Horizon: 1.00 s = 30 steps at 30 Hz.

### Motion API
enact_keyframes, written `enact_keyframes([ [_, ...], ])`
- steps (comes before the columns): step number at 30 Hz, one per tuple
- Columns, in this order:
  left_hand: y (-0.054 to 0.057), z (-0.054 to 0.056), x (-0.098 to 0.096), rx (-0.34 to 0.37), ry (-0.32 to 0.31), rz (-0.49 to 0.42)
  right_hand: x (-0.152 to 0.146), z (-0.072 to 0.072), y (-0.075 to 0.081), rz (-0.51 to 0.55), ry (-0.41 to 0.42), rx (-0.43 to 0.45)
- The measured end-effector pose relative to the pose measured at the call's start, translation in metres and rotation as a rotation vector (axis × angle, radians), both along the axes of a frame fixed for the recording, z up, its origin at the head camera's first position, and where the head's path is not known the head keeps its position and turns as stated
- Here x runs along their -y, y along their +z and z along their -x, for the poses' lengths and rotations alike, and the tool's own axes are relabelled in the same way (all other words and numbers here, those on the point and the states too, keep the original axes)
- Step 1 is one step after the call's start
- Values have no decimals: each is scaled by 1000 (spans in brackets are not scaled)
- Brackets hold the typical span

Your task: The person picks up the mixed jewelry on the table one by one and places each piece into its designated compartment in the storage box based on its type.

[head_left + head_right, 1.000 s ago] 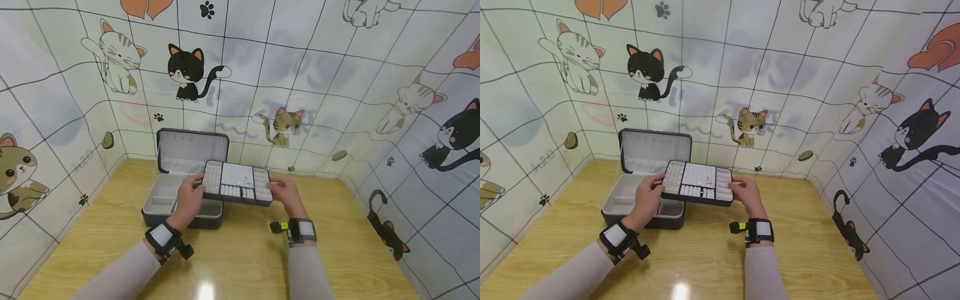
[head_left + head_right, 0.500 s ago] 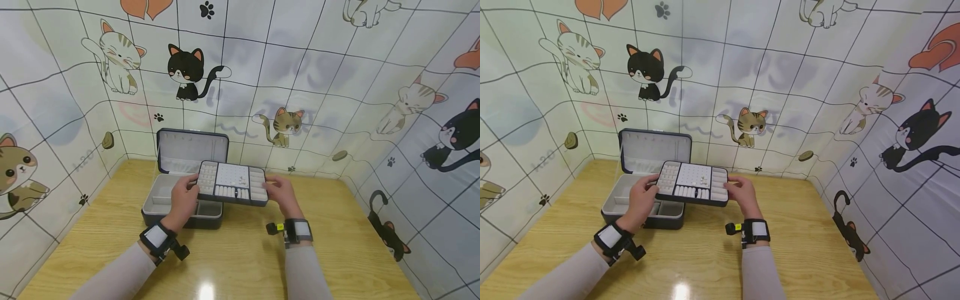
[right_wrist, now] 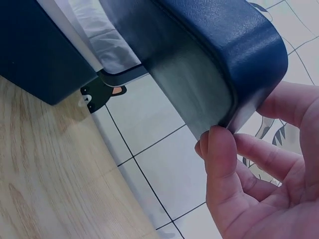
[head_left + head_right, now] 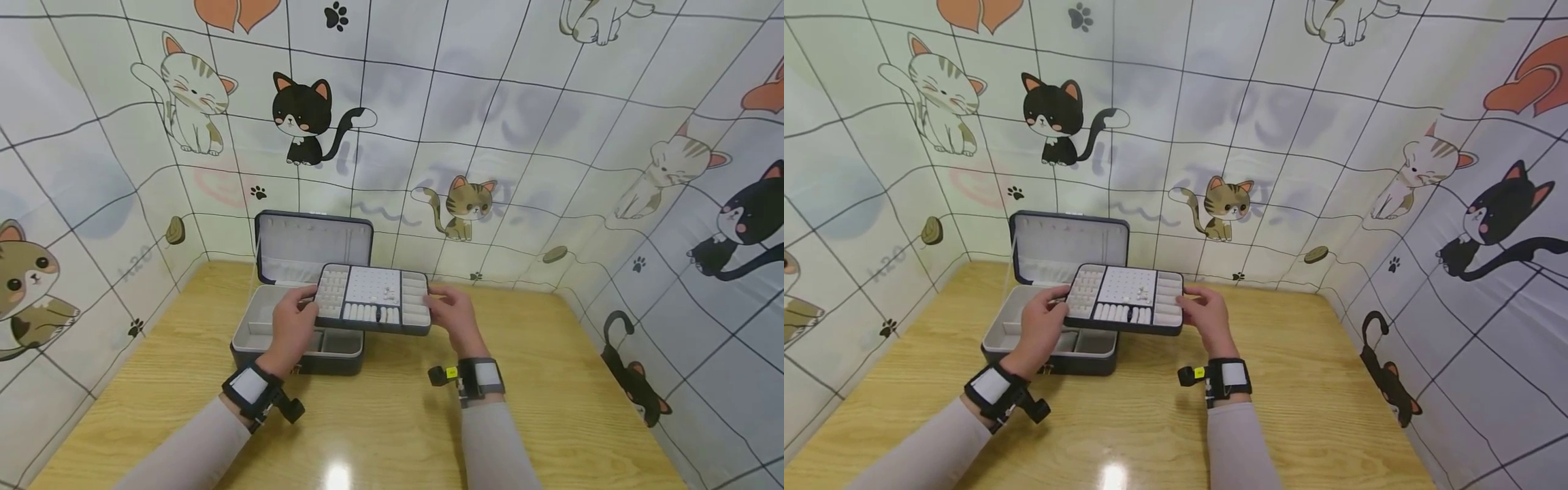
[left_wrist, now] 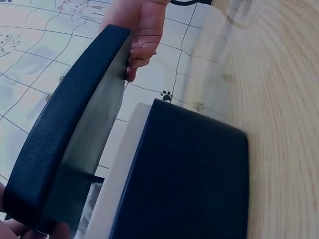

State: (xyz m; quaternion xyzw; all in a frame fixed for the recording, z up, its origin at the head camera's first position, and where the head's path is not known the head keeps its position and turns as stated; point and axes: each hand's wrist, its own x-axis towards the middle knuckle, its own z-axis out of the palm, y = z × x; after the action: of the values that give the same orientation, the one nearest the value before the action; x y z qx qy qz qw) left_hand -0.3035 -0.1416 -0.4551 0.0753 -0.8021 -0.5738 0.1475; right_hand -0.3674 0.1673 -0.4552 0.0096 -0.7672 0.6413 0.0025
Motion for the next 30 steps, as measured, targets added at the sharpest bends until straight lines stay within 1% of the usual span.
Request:
enact_keyframes([
  [6,2,-1,7,11,19,67,6,-2,0,25,5,-5],
  [14,7,0,16,23,15,91,12,-2,0,70,6,-12],
  [21,14,1,22,44,21,145,17,-2,-3,126,18,-10],
  [26,16,1,26,69,8,146,21,-3,-5,123,16,-20],
  [30,19,3,30,112,4,136,25,-4,-6,125,16,-26],
])
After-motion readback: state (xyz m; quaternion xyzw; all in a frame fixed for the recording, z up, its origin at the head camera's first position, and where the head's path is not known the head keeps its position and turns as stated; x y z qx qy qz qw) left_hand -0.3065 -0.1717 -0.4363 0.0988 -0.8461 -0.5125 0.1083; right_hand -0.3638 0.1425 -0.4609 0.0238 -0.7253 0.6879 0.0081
